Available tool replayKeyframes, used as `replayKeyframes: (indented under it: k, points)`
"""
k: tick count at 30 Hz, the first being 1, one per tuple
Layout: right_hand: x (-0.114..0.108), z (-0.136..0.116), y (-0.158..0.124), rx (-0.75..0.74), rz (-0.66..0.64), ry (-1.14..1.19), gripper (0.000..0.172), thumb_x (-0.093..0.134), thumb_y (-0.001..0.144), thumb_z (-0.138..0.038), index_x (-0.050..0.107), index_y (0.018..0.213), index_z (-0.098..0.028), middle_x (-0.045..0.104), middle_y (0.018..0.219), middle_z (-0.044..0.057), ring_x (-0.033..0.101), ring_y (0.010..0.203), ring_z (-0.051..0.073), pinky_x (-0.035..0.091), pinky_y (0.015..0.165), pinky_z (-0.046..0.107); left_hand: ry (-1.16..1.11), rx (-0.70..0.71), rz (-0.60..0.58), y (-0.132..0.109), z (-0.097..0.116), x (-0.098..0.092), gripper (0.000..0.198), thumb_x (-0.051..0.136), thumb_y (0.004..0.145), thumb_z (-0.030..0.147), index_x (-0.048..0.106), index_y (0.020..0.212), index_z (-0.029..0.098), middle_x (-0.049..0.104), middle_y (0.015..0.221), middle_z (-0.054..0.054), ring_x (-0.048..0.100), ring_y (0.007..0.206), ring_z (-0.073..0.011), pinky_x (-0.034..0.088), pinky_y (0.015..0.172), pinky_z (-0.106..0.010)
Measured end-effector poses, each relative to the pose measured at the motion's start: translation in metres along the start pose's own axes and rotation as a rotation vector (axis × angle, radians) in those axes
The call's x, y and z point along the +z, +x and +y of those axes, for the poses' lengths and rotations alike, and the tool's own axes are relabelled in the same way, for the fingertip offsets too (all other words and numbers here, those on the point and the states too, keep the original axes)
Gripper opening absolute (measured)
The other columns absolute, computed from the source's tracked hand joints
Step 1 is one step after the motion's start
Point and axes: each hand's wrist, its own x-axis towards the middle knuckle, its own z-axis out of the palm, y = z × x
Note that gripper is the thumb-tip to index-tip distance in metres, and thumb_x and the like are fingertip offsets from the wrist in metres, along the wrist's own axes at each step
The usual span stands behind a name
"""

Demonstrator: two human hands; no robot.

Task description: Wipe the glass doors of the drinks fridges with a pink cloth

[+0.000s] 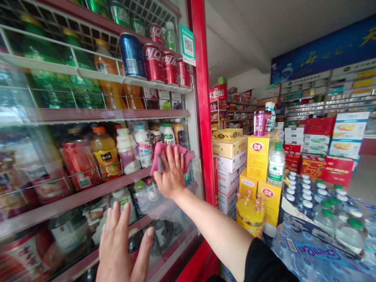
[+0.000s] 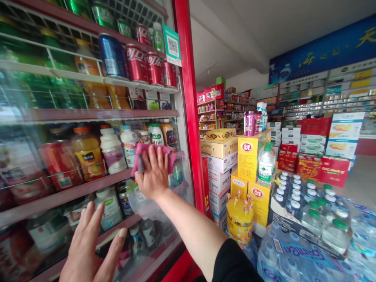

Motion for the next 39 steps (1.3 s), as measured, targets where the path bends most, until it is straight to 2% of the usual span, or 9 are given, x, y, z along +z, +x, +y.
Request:
replayKeyframes:
  k: [4, 10, 15, 20, 25, 28, 33, 36, 39]
  points:
    - [-0.007, 0.016, 0.004, -0.209, -0.071, -0.025, 0.088, 0.062, 0.101, -0.054, 0.030, 0.177, -0.024, 0.018, 0.188, 0.008, 0.000, 0.175, 0.036, 0.009, 0.140, 0.065, 0.011, 0.025, 0.011, 0.003, -0.005, 0.003, 0.083, 0.059, 0.104, 0.047, 0.021, 0.177, 0.035, 0.020, 0.187, -0.009, 0.023, 0.172, -0.0373, 0.031, 0.136, -0.064]
    - [-0.014, 0.067, 0.067, 0.300, 0.180, 0.003, 0.074, 0.038, 0.111, -0.044, 0.028, 0.176, -0.010, 0.021, 0.186, 0.018, 0.011, 0.174, 0.037, 0.021, 0.138, 0.066, 0.034, 0.050, 0.031, 0.006, -0.012, 0.000, 0.084, 0.059, 0.104, 0.047, 0.020, 0.177, 0.038, 0.024, 0.186, -0.009, 0.025, 0.171, -0.0386, 0.033, 0.135, -0.068]
    - [-0.012, 0.040, 0.098, 0.551, 0.301, 0.071, 0.071, 0.034, 0.112, -0.044, 0.038, 0.172, -0.005, 0.028, 0.181, 0.026, 0.020, 0.171, 0.045, 0.026, 0.132, 0.075, 0.043, 0.048, 0.049, 0.007, -0.018, -0.006, 0.084, 0.059, 0.103, 0.047, 0.020, 0.177, 0.038, 0.024, 0.186, -0.010, 0.024, 0.172, -0.0397, 0.034, 0.134, -0.070]
    - [-0.019, -0.014, 0.066, -0.102, 0.104, -0.018, 0.080, 0.049, 0.109, -0.051, 0.027, 0.178, -0.017, 0.016, 0.187, 0.012, 0.002, 0.175, 0.037, 0.015, 0.140, 0.064, 0.051, 0.068, 0.061, 0.012, -0.019, -0.005, 0.085, 0.060, 0.103, 0.047, 0.020, 0.177, 0.036, 0.028, 0.185, -0.012, 0.027, 0.171, -0.0400, 0.032, 0.134, -0.070]
    - [-0.026, 0.007, 0.062, -0.558, -0.057, -0.059, 0.080, 0.060, 0.103, -0.065, 0.041, 0.173, -0.030, 0.030, 0.184, 0.005, 0.011, 0.175, 0.032, 0.008, 0.142, 0.060, 0.065, 0.071, 0.086, 0.020, -0.024, -0.012, 0.085, 0.059, 0.103, 0.050, 0.020, 0.177, 0.037, 0.027, 0.185, -0.012, 0.030, 0.170, -0.0407, 0.034, 0.132, -0.072]
    - [-0.031, 0.046, 0.083, -0.425, -0.029, -0.087, 0.083, 0.059, 0.104, -0.063, 0.037, 0.175, -0.027, 0.027, 0.185, 0.007, 0.010, 0.175, 0.032, 0.011, 0.141, 0.061, 0.073, 0.058, 0.103, 0.021, -0.030, -0.021, 0.086, 0.060, 0.102, 0.051, 0.021, 0.177, 0.038, 0.026, 0.186, -0.011, 0.031, 0.169, -0.0407, 0.034, 0.132, -0.071]
    - [-0.037, 0.085, 0.124, 0.073, 0.185, -0.058, 0.074, 0.042, 0.110, -0.044, 0.033, 0.175, -0.010, 0.024, 0.185, 0.017, 0.014, 0.174, 0.034, 0.020, 0.139, 0.062, 0.069, 0.035, 0.121, 0.015, -0.039, -0.033, 0.086, 0.062, 0.101, 0.050, 0.023, 0.176, 0.038, 0.027, 0.185, -0.011, 0.032, 0.169, -0.0398, 0.034, 0.133, -0.069]
    - [-0.033, 0.063, 0.140, 0.317, 0.302, 0.015, 0.069, 0.037, 0.111, -0.043, 0.046, 0.167, -0.004, 0.030, 0.181, 0.024, 0.022, 0.171, 0.040, 0.025, 0.136, 0.068, 0.050, 0.020, 0.140, 0.013, -0.039, -0.038, 0.085, 0.062, 0.100, 0.050, 0.024, 0.176, 0.039, 0.028, 0.185, -0.010, 0.032, 0.169, -0.0396, 0.033, 0.134, -0.068]
    - [-0.029, 0.010, 0.138, 0.283, 0.316, 0.032, 0.069, 0.037, 0.111, -0.042, 0.044, 0.170, -0.006, 0.027, 0.183, 0.022, 0.015, 0.173, 0.041, 0.022, 0.136, 0.070, 0.046, 0.014, 0.160, 0.015, -0.038, -0.043, 0.084, 0.062, 0.101, 0.049, 0.025, 0.176, 0.038, 0.027, 0.185, -0.009, 0.032, 0.169, -0.0394, 0.032, 0.134, -0.068]
